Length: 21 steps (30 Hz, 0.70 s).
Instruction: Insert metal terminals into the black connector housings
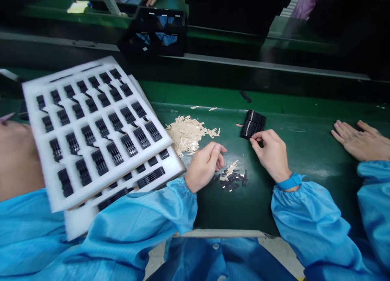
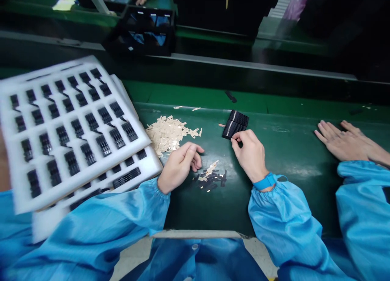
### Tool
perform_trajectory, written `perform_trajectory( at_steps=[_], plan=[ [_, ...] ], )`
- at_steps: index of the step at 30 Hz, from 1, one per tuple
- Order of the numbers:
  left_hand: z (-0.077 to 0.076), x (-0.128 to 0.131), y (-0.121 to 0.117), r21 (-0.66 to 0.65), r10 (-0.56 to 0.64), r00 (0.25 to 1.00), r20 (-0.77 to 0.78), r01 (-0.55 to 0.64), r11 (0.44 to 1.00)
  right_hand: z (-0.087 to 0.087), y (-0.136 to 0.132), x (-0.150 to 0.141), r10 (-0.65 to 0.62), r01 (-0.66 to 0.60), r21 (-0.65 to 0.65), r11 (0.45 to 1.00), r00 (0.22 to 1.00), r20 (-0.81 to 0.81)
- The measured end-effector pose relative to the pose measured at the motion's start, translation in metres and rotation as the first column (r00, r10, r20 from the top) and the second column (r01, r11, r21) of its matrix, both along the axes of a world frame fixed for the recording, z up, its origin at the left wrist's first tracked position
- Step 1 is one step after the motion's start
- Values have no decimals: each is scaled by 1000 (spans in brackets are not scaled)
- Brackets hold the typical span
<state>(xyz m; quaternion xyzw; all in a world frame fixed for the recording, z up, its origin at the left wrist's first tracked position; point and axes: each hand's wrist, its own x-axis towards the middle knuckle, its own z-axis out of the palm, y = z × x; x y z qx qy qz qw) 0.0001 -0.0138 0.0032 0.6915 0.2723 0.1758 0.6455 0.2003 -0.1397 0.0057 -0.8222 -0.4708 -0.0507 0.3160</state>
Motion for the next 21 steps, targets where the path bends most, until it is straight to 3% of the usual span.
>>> perform_trajectory(
  at_steps=[6,9,11,13,16,19,21],
  plan=[
    [-1,0,0,16,-2,1000,7,1,1000,-2,-2,1,-12,14,-93,996,1000,25],
    [-2,0,0,27,2,1000,14,-2,1000,4,-1,-9,51,-55,-24,998,990,-134],
    [-2,2,-1,13,-5,999,41,4,1000,7,2,-21,122,-105,64,992,924,-361],
    [0,4,-1,-10,-29,995,94,30,999,8,4,-34,212,-177,116,977,806,-552],
    [2,6,2,-73,-34,987,157,46,996,7,5,-44,291,-297,109,949,682,-671],
    [2,9,7,-200,75,982,174,-40,979,8,3,-37,281,-369,13,929,685,-672],
    [0,10,9,-268,146,973,181,-94,959,9,1,-29,318,-460,-77,885,716,-622]
  ],
)
